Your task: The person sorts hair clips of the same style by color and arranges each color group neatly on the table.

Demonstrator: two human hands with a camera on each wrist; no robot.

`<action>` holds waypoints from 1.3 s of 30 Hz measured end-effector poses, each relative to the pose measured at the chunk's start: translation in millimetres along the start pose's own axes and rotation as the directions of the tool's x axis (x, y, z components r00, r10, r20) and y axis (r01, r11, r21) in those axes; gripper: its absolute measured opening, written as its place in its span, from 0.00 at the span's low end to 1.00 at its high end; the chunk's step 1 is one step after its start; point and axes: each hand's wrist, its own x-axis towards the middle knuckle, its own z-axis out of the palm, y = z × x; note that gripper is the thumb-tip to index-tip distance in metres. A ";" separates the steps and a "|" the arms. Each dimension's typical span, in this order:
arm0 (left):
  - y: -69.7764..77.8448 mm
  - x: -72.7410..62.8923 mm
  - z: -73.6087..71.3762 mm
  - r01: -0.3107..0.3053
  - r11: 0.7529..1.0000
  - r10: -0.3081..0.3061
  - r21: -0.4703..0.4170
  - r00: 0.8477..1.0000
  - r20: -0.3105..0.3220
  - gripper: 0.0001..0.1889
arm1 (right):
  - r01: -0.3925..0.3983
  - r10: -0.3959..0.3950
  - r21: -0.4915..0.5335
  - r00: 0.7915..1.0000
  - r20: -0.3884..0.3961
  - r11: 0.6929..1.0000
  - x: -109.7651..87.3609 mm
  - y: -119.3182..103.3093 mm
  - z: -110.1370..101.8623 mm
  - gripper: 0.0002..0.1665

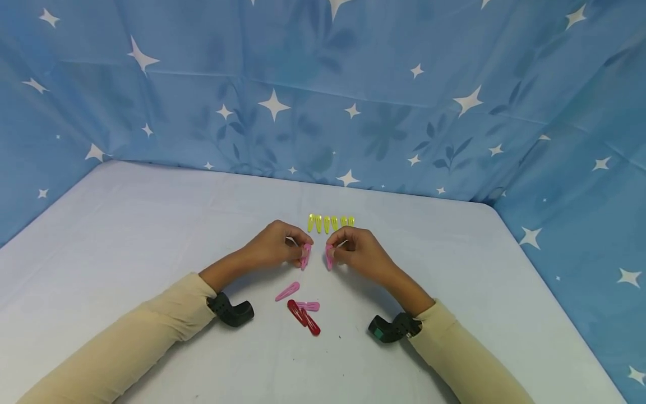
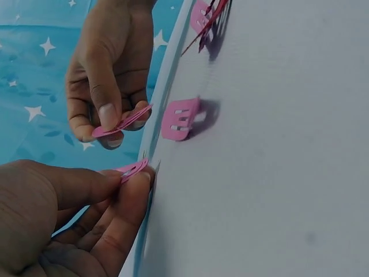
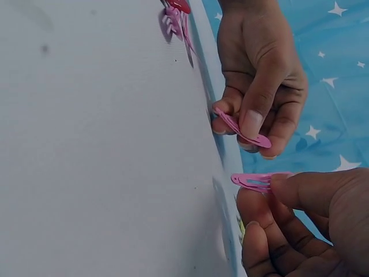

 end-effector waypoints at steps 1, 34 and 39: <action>-0.3 1.4 -0.3 0.002 1.000 -0.002 0.005 1.000 -0.013 0.13 | -0.002 0.002 -0.005 1.000 -0.008 1.000 1.6 -0.8 0.2 0.06; -6.1 26.7 -8.7 -0.069 0.954 0.080 0.291 0.996 -0.026 0.11 | -0.089 0.087 -0.046 0.995 -0.039 0.995 30.4 1.3 9.6 0.08; -5.7 30.2 -9.0 -0.038 0.944 0.037 0.328 0.999 0.012 0.12 | -0.097 0.094 -0.112 0.995 -0.034 0.989 33.7 2.2 9.8 0.08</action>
